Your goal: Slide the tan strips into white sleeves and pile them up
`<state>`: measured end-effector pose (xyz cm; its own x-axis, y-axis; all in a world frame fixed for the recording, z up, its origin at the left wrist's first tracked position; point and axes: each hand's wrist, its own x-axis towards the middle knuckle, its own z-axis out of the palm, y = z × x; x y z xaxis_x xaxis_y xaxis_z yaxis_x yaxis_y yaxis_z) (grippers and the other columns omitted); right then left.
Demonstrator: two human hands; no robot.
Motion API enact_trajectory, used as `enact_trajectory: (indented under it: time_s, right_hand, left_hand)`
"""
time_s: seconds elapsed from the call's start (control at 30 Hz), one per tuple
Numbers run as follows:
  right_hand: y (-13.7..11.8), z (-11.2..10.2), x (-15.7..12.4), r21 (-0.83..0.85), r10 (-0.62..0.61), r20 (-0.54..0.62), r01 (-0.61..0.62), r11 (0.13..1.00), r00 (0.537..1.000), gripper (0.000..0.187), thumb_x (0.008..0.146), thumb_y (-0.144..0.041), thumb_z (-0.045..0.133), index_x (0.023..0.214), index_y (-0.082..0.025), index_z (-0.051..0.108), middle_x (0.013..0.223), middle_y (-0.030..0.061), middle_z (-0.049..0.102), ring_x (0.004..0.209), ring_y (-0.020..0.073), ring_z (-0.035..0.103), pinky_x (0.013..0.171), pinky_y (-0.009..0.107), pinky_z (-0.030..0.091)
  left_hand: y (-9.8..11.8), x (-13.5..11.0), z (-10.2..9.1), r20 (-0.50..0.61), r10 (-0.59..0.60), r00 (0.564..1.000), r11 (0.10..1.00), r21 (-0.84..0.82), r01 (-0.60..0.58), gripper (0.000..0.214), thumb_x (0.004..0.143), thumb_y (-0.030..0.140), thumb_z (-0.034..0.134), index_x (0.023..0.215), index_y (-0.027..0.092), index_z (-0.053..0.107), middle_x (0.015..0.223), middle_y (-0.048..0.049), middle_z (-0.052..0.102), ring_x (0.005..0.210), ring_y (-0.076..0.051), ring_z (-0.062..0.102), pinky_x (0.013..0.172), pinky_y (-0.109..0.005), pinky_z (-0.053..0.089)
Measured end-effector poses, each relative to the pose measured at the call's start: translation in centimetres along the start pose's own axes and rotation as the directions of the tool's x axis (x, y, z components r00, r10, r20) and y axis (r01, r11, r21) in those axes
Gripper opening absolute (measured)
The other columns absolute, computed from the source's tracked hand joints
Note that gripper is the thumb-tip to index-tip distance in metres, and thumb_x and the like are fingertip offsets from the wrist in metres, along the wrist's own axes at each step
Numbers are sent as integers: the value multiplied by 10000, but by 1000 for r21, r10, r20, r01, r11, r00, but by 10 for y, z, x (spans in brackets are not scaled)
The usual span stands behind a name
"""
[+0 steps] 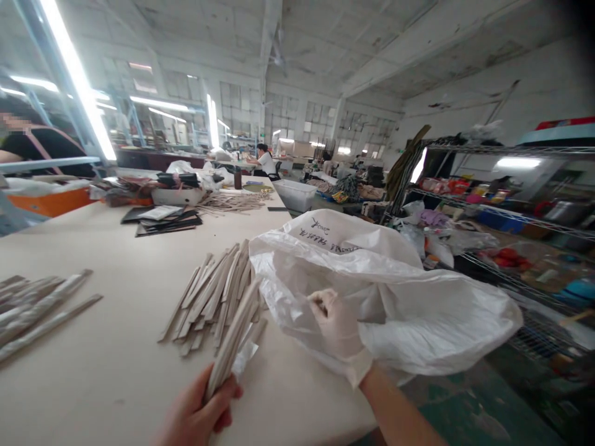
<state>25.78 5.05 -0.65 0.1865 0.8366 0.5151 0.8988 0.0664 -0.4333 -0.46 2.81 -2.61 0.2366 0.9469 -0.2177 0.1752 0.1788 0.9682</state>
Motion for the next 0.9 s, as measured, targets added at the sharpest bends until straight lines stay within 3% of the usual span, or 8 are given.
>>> enact_trajectory:
  time_s: [0.2, 0.4, 0.5, 0.6, 0.67, 0.73, 0.8, 0.9]
  right_hand:
    - [-35, 18, -64, 237, -140, 60, 122, 964, 988, 129, 843, -237, 475, 878, -208, 596, 740, 22, 589, 669, 147, 553, 608, 250, 422]
    - [-36, 17, -81, 205, -281, 78, 260, 943, 957, 213, 844, -216, 456, 1007, -236, 591, 875, 64, 628, 817, 202, 577, 716, 339, 450]
    - [-33, 12, -100, 290, -179, 28, 163, 943, 983, 395, 804, -272, 518, 1196, -237, 479, 1130, 117, 552, 969, 231, 549, 821, 378, 436]
    - [-42, 8, -125, 483, 56, 32, -65, 873, 998, 264, 802, -352, 507, 1018, -220, 579, 976, 116, 589, 842, 214, 569, 761, 361, 440]
    - [-55, 10, -135, 666, 116, 341, -327, 670, 933, 370, 821, -502, 409, 817, -203, 626, 708, 68, 591, 635, 166, 548, 606, 301, 430]
    - [-68, 13, -134, 680, -7, 702, -667, 304, 712, 672, 781, -681, 207, 743, -170, 642, 513, 25, 520, 433, 111, 449, 432, 238, 339]
    - [-75, 16, -123, 520, -146, 841, -853, -53, 521, 820, 717, -757, 112, 746, -144, 654, 428, -3, 464, 340, 82, 361, 356, 209, 242]
    - [-76, 15, -104, 403, -158, 874, -866, -296, 460, 581, 699, -690, 437, 793, -161, 658, 492, -17, 517, 387, 65, 409, 368, 175, 247]
  left_hand:
    - [26, 26, 48, 108, 30, 994, 988, -151, -13, 286, 671, 396, 622, 794, 161, 514, 497, 83, 465, 395, -50, 413, 379, -153, 313]
    - [34, 26, 55, 89, -23, 996, 976, -216, 42, 178, 663, 245, 611, 699, 180, 449, 520, 90, 441, 420, -44, 393, 387, -150, 303]
    - [32, 25, 52, 18, 9, 1000, 982, -187, -6, 180, 658, 239, 610, 727, 181, 454, 561, 76, 454, 454, -57, 431, 405, -161, 319]
    - [31, 23, 49, -36, 96, 995, 986, -132, -100, 181, 669, 275, 606, 741, 181, 468, 554, 76, 441, 445, -60, 401, 418, -175, 310]
    - [31, 20, 49, -37, 177, 984, 983, -35, -178, 154, 680, 281, 597, 735, 177, 497, 558, 68, 448, 460, -67, 392, 443, -188, 317]
    - [31, 15, 47, 14, 252, 968, 962, 101, -252, 119, 698, 277, 581, 738, 174, 538, 587, 47, 491, 512, -90, 431, 494, -204, 348]
    - [30, 7, 44, 111, 292, 950, 923, 229, -311, 108, 720, 281, 563, 740, 176, 572, 624, 25, 538, 577, -118, 480, 543, -219, 370]
    - [31, -6, 34, 264, 260, 929, 874, 345, -343, 150, 746, 324, 551, 730, 182, 595, 639, 10, 573, 605, -137, 507, 556, -227, 376]
